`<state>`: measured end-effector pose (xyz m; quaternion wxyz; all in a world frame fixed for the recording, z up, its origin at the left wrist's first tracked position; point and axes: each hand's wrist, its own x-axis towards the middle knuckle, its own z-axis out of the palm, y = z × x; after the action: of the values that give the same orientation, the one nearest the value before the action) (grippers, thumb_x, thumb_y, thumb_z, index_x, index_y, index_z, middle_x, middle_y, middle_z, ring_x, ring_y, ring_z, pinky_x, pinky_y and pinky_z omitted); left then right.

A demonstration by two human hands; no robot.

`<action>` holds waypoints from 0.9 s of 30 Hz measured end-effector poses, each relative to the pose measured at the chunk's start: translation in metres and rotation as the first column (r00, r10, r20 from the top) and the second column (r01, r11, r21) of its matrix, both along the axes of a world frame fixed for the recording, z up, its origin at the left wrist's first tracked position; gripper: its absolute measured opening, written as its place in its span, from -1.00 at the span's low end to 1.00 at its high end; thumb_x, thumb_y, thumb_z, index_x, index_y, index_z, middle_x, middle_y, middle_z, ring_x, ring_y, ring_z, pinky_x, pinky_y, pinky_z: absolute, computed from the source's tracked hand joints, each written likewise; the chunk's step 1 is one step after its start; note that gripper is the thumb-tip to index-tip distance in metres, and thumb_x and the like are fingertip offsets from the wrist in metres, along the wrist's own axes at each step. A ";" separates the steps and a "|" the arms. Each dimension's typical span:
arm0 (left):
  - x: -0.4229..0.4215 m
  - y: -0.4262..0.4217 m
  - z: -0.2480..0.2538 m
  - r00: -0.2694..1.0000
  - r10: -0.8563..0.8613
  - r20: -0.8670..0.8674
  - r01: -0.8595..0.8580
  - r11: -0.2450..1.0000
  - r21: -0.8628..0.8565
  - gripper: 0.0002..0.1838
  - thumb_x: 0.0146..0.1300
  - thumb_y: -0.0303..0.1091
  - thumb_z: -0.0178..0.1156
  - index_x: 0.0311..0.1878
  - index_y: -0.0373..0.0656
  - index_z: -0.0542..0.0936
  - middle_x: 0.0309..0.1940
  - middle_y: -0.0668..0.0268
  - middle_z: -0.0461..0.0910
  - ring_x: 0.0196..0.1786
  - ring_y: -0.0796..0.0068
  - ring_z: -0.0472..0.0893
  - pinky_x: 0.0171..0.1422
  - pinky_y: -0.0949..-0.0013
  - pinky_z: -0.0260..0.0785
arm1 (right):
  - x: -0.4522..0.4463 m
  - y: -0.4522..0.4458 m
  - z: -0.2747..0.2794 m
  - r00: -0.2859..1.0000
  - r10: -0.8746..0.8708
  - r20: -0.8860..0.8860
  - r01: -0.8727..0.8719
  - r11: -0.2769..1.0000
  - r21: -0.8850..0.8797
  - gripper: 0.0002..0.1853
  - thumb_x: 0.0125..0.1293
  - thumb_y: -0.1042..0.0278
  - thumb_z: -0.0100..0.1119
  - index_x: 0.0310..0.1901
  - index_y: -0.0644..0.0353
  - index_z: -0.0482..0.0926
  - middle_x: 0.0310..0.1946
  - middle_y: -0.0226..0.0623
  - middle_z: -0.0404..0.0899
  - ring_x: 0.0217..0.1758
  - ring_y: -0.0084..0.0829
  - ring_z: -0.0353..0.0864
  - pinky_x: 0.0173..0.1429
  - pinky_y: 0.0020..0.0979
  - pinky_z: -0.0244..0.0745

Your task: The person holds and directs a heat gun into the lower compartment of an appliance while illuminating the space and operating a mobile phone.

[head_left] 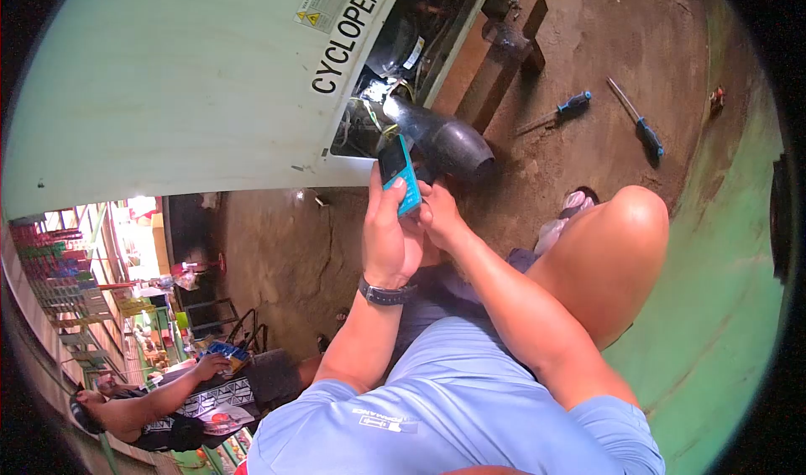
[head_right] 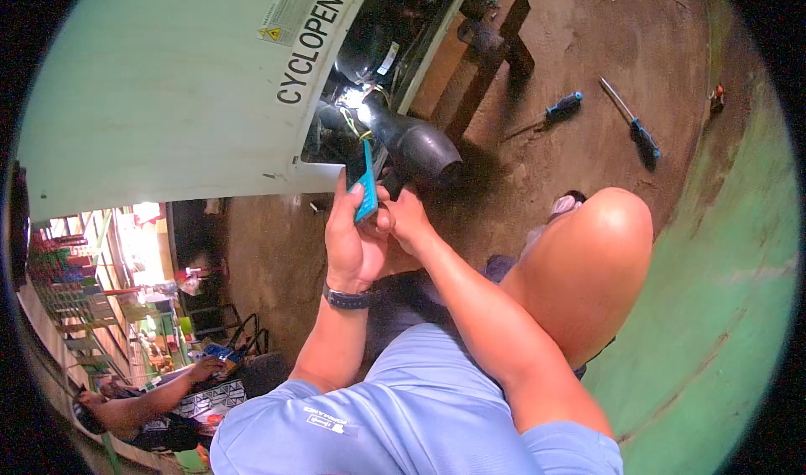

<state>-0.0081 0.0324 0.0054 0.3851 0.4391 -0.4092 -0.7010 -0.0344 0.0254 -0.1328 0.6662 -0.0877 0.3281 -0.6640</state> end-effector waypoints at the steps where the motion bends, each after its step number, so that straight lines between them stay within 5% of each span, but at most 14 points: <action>1: 0.001 0.000 -0.001 1.000 -0.002 0.009 0.002 1.000 0.009 -0.56 0.50 -0.28 0.10 0.38 -0.04 0.36 -0.23 0.25 0.66 -0.42 0.52 0.61 -0.33 0.48 0.51 | 0.004 0.000 0.000 0.999 -0.041 0.026 0.040 0.999 0.004 -0.92 0.33 0.39 0.22 -0.23 0.15 0.68 -0.48 -0.47 0.61 -0.49 -0.65 0.54 -0.45 -0.47 0.40; 3: 0.002 0.000 -0.005 1.000 0.015 0.018 -0.015 1.000 -0.004 -0.65 0.51 -0.26 0.10 0.29 -0.05 0.42 -0.23 0.26 0.66 -0.44 0.52 0.60 -0.36 0.48 0.48 | -0.015 0.005 0.019 0.979 0.059 0.197 -0.057 0.998 -0.014 -0.92 0.35 0.41 0.23 -0.23 0.17 0.68 -0.53 -0.47 0.58 -0.51 -0.68 0.51 -0.49 -0.51 0.35; 7: 0.000 0.003 -0.007 0.998 0.037 0.048 -0.037 0.999 0.010 -0.76 0.53 -0.23 0.09 0.14 -0.07 0.48 -0.23 0.29 0.65 -0.43 0.53 0.57 -0.32 0.43 0.46 | -0.025 0.008 0.028 0.990 0.024 0.139 -0.026 1.000 0.010 -0.89 0.38 0.34 0.27 -0.23 0.18 0.68 -0.57 -0.50 0.55 -0.55 -0.69 0.48 -0.51 -0.52 0.32; 8: -0.002 0.004 -0.007 0.999 0.047 0.026 -0.047 0.999 0.005 -0.65 0.51 -0.25 0.08 0.28 -0.05 0.37 -0.21 0.20 0.64 -0.42 0.51 0.59 -0.31 0.45 0.46 | -0.029 0.011 0.036 0.997 0.014 0.081 -0.019 0.998 0.066 -0.85 0.40 0.28 0.27 -0.24 0.17 0.68 -0.59 -0.50 0.55 -0.58 -0.68 0.47 -0.52 -0.52 0.32; 15: 0.000 0.000 -0.013 0.999 0.028 0.037 -0.029 0.999 0.041 -0.65 0.53 -0.25 0.05 0.29 -0.11 0.36 -0.20 0.20 0.64 -0.43 0.52 0.59 -0.31 0.47 0.47 | -0.020 -0.004 0.005 0.998 -0.008 0.061 0.005 0.998 0.056 -0.65 0.37 0.10 0.36 -0.33 0.30 0.69 -0.65 -0.42 0.56 -0.64 -0.59 0.53 -0.55 -0.44 0.38; 24: -0.010 0.006 0.002 0.996 0.088 0.001 -0.088 0.994 0.059 -0.65 0.56 -0.23 0.03 0.29 -0.14 0.41 -0.17 0.21 0.64 -0.43 0.55 0.57 -0.28 0.47 0.47 | -0.031 0.002 0.025 0.998 -0.064 0.002 0.064 0.998 0.005 -0.64 0.32 0.13 0.40 -0.07 0.29 0.68 -0.20 -0.27 0.70 -0.23 -0.51 0.63 -0.17 -0.38 0.55; 27: -0.011 0.009 0.006 0.995 0.096 -0.011 -0.095 0.991 0.092 -0.86 0.50 -0.23 0.15 0.02 0.00 0.55 -0.19 0.37 0.66 -0.42 0.55 0.51 -0.28 0.43 0.35 | -0.033 0.004 0.032 0.995 -0.071 0.067 0.069 0.997 0.027 -0.65 0.31 0.15 0.41 -0.04 0.26 0.68 -0.16 -0.32 0.70 -0.14 -0.53 0.61 -0.04 -0.36 0.54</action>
<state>-0.0193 0.0410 0.0114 0.4009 0.4698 -0.3524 -0.7031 -0.0676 0.0295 -0.1010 0.6541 -0.0456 0.3162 -0.6856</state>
